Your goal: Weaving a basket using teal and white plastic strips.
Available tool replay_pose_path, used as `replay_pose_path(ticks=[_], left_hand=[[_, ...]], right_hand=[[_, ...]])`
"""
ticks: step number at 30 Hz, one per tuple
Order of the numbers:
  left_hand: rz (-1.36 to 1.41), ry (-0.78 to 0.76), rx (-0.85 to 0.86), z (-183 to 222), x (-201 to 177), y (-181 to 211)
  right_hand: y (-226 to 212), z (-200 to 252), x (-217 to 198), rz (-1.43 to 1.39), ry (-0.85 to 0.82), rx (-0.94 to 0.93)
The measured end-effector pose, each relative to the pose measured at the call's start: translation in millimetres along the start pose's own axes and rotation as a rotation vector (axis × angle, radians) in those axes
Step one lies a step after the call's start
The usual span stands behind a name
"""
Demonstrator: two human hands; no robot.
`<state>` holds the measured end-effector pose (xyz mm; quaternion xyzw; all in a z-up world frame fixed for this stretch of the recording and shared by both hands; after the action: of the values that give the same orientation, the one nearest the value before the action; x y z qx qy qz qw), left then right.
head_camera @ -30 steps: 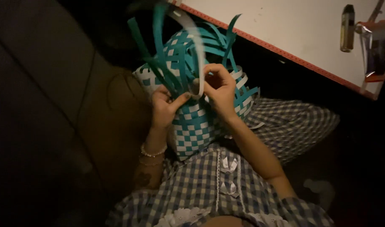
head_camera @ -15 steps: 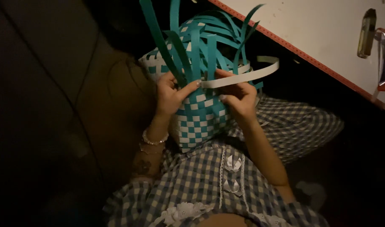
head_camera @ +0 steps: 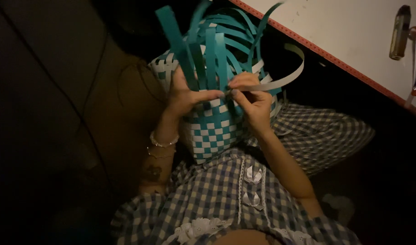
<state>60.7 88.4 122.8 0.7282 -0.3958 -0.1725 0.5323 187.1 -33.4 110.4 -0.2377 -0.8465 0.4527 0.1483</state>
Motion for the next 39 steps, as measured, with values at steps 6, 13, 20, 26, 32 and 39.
replay_pose_path(ticks=[6, 13, 20, 26, 32, 39], left_hand=[[-0.083, 0.037, -0.095, -1.2, 10.0, 15.7], [-0.279, 0.051, -0.069, 5.4, 2.2, 8.3], [-0.147, 0.148, -0.073, 13.1, -5.1, -4.8], [-0.235, 0.099, -0.023, 16.9, -8.3, -13.1], [-0.407, 0.092, 0.013, 23.9, -6.2, 0.2], [-0.554, 0.108, -0.026, 24.4, 5.9, 20.6]], right_hand=[[8.6, 6.4, -5.7, 0.024, -0.048, 0.02], [7.6, 9.2, -5.3, -0.07, -0.001, 0.061], [-18.9, 2.4, -8.3, 0.12, 0.001, -0.051], [-18.2, 12.4, -13.0, 0.155, -0.014, -0.092], [-19.9, 4.2, -12.5, 0.244, 0.022, -0.153], [-32.4, -11.6, -5.0, 0.303, -0.063, -0.224]])
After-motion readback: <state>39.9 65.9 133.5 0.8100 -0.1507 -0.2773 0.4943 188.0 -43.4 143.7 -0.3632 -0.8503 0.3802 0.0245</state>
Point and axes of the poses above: each hand's wrist, its own z-axis away from the middle knuckle, its own x-axis out of the palm, y = z × x, the point moved 7 cm from there along -z, towards the middle knuckle, and after that the axes turned 3 degrees about z, right-handed, at the moved point
